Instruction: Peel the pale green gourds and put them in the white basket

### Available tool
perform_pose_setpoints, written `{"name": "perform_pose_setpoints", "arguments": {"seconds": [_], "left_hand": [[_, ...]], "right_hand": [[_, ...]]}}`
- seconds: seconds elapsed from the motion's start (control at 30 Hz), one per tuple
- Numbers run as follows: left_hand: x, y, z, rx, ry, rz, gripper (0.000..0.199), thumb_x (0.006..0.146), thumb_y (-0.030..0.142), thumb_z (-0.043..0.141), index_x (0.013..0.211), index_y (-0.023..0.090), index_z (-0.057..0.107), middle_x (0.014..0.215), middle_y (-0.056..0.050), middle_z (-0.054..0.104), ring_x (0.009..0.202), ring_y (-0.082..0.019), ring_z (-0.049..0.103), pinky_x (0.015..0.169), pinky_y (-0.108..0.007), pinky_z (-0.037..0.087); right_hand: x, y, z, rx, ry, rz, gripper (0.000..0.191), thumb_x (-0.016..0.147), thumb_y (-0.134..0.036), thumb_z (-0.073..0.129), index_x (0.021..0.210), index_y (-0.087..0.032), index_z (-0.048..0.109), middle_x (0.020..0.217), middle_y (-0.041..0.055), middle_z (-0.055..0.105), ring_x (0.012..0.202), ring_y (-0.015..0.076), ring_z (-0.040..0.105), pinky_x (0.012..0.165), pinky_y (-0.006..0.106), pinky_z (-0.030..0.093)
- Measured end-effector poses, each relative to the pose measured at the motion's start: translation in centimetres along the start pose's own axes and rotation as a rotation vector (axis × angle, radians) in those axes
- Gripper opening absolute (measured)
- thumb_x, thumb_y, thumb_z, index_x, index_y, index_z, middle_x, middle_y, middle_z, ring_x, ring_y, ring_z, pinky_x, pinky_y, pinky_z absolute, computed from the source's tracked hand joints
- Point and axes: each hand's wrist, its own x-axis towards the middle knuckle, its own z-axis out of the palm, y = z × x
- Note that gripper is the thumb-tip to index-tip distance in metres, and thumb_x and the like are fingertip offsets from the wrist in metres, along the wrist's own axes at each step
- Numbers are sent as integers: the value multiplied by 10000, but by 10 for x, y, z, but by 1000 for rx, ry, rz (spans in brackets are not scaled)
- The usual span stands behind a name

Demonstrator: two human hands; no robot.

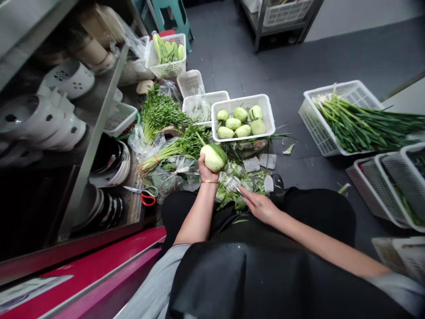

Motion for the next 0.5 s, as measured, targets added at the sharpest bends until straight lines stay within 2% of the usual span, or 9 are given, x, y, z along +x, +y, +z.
{"name": "perform_pose_setpoints", "arguments": {"seconds": [0.07,0.1,0.17,0.23,0.3,0.33,0.4,0.5], "left_hand": [[1,3,-5,22,-35,9,565,636,533,619,1069,170,629,981,-86,694,970,-259,648,854,-382,514],[0,4,-7,42,-65,22,578,614,536,636,1062,170,630,980,-90,692,979,-270,645,855,-390,513],[-2,4,-8,93,-146,57,590,569,506,689,1053,175,627,987,-93,686,994,-281,636,864,-393,507],[-6,3,-6,130,-240,78,590,548,456,729,1064,191,619,1015,-88,675,995,-280,631,877,-393,500],[-9,-1,-3,138,-316,117,586,561,429,738,1087,205,605,1044,-83,664,984,-269,630,880,-389,499],[-10,-4,-3,142,-339,139,585,564,420,741,1091,208,601,1044,-80,661,970,-261,633,876,-385,502],[-8,-11,-5,162,-343,164,574,559,399,752,1078,206,603,1023,-71,661,932,-243,641,865,-373,507],[-2,-23,-14,183,-274,89,567,550,401,752,1060,198,610,998,-68,671,886,-234,652,849,-377,512]], "right_hand": [[-16,4,-6,22,-20,23,528,935,-232,410,1457,-275,356,1228,41,643,1043,219,649,895,363,548],[-14,3,-17,30,2,26,524,937,-241,411,1457,-274,357,1263,39,619,1077,219,631,919,361,535],[12,-6,-46,34,64,14,513,945,-269,409,1456,-251,364,1365,35,529,1184,220,554,1005,355,474],[53,-21,-71,17,81,-14,500,944,-277,405,1443,-241,390,1395,9,497,1232,217,510,1054,357,426],[83,-31,-79,15,63,-29,498,935,-252,405,1431,-212,409,1392,14,500,1241,210,501,1069,351,408],[87,-33,-75,18,62,-18,503,935,-248,401,1436,-203,399,1394,23,496,1240,210,502,1066,351,411],[71,-30,-56,42,71,32,516,946,-261,381,1458,-197,357,1410,39,472,1244,211,497,1063,357,413],[11,-16,-31,111,32,110,505,960,-287,360,1455,-186,361,1408,50,471,1248,201,490,1060,344,410]]}}
